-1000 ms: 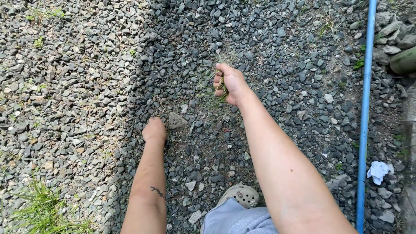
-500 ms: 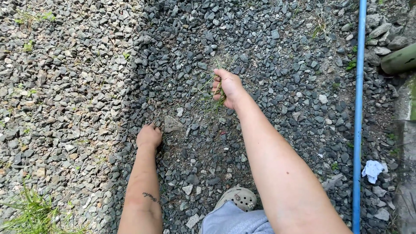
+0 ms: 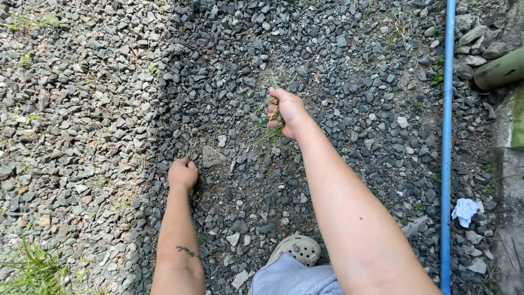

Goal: Picking weeds and small plants from the gravel ground and the edge of a porch.

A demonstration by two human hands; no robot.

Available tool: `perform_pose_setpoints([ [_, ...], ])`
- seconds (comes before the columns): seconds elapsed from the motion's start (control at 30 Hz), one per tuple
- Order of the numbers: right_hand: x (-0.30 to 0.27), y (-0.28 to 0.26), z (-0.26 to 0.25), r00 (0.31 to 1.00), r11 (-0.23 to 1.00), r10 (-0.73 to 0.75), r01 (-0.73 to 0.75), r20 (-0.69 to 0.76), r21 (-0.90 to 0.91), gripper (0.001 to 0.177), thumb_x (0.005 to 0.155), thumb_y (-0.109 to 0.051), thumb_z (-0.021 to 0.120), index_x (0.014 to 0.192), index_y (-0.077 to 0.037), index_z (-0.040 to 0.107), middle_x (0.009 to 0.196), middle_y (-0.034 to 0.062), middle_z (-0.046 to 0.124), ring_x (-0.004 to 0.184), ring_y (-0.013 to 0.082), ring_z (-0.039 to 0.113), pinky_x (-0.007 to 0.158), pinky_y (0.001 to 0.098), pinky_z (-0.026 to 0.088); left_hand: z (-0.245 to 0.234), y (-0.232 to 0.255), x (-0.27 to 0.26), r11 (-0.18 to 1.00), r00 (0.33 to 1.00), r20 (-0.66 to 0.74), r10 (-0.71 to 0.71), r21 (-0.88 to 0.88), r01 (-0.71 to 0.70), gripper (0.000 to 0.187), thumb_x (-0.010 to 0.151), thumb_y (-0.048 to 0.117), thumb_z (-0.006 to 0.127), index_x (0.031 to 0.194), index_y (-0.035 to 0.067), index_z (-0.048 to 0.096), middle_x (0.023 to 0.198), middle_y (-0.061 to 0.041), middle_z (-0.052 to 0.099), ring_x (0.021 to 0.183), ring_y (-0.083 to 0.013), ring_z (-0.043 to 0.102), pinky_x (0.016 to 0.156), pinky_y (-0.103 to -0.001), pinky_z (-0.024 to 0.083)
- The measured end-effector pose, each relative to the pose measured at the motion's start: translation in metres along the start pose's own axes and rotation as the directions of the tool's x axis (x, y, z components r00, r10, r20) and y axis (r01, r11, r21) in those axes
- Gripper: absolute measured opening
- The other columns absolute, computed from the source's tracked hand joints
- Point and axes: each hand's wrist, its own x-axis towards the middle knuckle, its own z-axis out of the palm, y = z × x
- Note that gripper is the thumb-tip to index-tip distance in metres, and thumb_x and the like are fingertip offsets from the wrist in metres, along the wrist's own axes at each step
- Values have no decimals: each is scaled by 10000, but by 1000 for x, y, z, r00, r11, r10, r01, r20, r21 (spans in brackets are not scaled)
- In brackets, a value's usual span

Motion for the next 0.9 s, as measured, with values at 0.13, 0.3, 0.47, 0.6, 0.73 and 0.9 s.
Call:
perform_pose_setpoints([
  [0.13, -3, -1, 1, 999, 999, 1, -3, -47, -33, 298, 969, -354, 609, 779, -179, 461, 584, -82, 390, 489, 81, 339, 434, 276, 254, 8, -5, 2, 999, 999, -32, -22, -30, 21, 329, 916, 281, 537, 959, 13, 723, 1149, -216, 676, 1083, -410, 634, 975, -491, 502],
  [0.3, 1, 1, -4, 995, 998, -16, 10, -102, -54, 271, 956, -344, 617, 797, -171, 482, 596, -72, 430, 501, 88, 395, 433, 278, 306, 12, -4, 1, 988, 990, -121, -77, -140, 60, 311, 906, 265, 565, 889, -6, 717, 1059, -227, 692, 977, -415, 656, 915, -483, 515],
  [0.47, 2, 2, -1, 994, 998, -11, 5, -112, -58, 260, 956, -344, 616, 807, -165, 500, 598, -60, 452, 501, 97, 415, 430, 282, 321, -2, -2, 16, 917, 971, -109, -211, -367, 158, 324, 952, 306, 581, 921, 8, 706, 853, -179, 701, 806, -323, 665, 801, -422, 517],
  [0.6, 10, 5, -4, 1000, 1000, -8, 8, -15, 0, 287, 955, -350, 614, 782, -173, 470, 572, -79, 392, 469, 84, 354, 399, 275, 263, -17, 13, 25, 866, 979, -64, -193, -481, 140, 332, 994, 325, 594, 921, 18, 698, 745, -112, 665, 692, -208, 585, 702, -363, 482],
  [0.73, 0, -1, 5, 996, 999, -7, 3, -85, -47, 278, 970, -345, 594, 796, -152, 495, 592, -58, 436, 490, 93, 385, 426, 277, 289, -15, 54, 34, 817, 984, -71, -166, -569, 97, 309, 987, 308, 604, 884, 29, 691, 708, -59, 644, 655, -140, 532, 655, -325, 457],
  [0.9, 0, -11, -3, 1000, 1000, -6, 6, 6, 4, 291, 962, -334, 616, 771, -180, 460, 584, -76, 399, 478, 79, 347, 404, 271, 249, -29, 135, 37, 679, 1000, -14, 14, -734, -20, 315, 1009, 276, 593, 792, 49, 626, 669, 14, 586, 602, -76, 472, 566, -275, 396],
])
